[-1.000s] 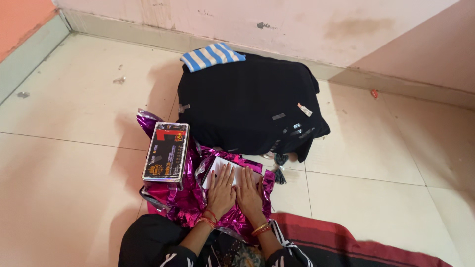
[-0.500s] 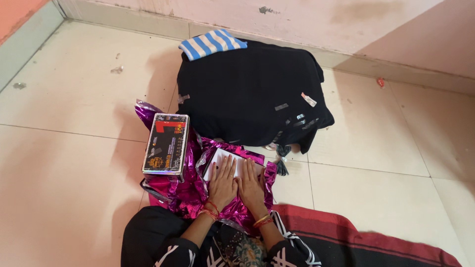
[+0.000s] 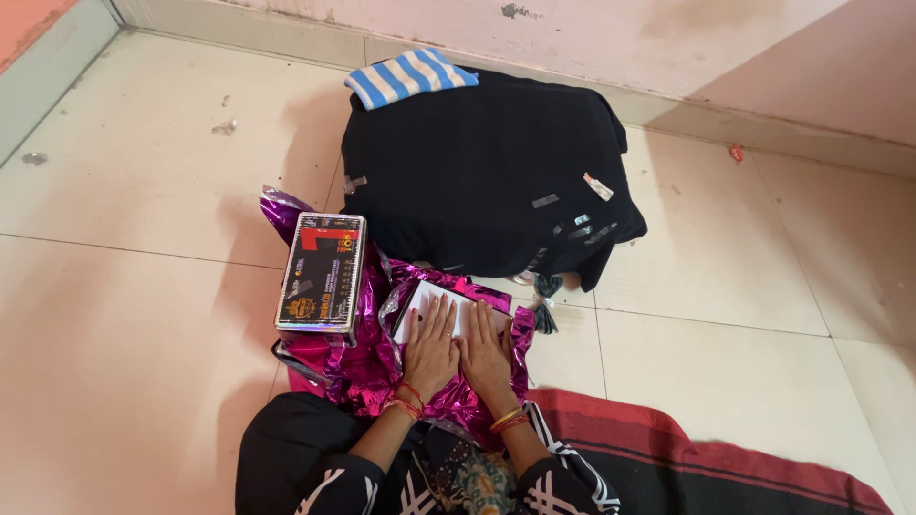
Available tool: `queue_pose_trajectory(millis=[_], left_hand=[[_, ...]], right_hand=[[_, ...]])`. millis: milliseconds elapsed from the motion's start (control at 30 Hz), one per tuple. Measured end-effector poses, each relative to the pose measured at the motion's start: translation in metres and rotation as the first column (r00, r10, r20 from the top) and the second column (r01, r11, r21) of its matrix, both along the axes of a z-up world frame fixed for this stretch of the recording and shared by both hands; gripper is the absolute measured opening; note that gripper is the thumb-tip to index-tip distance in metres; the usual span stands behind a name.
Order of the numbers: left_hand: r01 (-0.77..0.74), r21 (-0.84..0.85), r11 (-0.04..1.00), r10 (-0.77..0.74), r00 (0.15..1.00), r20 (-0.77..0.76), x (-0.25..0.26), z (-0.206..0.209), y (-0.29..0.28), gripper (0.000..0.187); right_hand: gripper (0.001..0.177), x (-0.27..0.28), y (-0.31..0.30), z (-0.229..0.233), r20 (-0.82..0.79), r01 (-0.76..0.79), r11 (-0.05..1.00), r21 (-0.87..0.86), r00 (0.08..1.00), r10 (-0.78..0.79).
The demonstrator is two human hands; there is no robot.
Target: The person sits on the floor and wraps a small rectangular box with shiny pink wrapping paper. They smooth the paper, fold the edges, and secure the package with tape.
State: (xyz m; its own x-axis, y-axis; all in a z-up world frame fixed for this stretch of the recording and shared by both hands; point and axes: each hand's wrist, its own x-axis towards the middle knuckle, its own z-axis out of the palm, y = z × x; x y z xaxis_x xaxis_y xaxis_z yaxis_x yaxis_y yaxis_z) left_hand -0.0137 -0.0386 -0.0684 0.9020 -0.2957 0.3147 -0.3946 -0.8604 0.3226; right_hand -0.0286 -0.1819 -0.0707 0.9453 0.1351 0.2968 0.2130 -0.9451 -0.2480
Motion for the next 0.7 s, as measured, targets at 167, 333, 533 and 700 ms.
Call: queue_pose_trajectory(millis=[167, 333, 533, 700], left_hand=[[0.008, -0.050, 0.999, -0.008, 1.000, -0.004, 0.001, 0.004, 0.000, 0.072], [-0.018, -0.089, 0.996, 0.013, 0.998, -0.059, 0.003, 0.013, 0.006, 0.072], [-0.120, -0.161, 0.980, 0.088, 0.978, -0.191, 0.013, 0.028, 0.028, 0.073], [-0.166, -0.169, 0.972, 0.114, 0.954, -0.278, 0.011, 0.035, 0.044, 0.066]], right_hand=[[0.066, 0.001, 0.000, 0.001, 0.008, -0.003, 1.000, -0.001, 1.000, 0.003], [0.067, 0.002, -0.004, -0.010, -0.007, 0.007, 1.000, 0.025, 1.000, -0.007], [0.073, 0.033, -0.031, -0.037, -0.047, 0.019, 0.994, 0.106, 0.999, -0.014], [0.066, 0.057, -0.051, -0.048, -0.133, 0.074, 0.997, 0.024, 0.989, -0.071]])
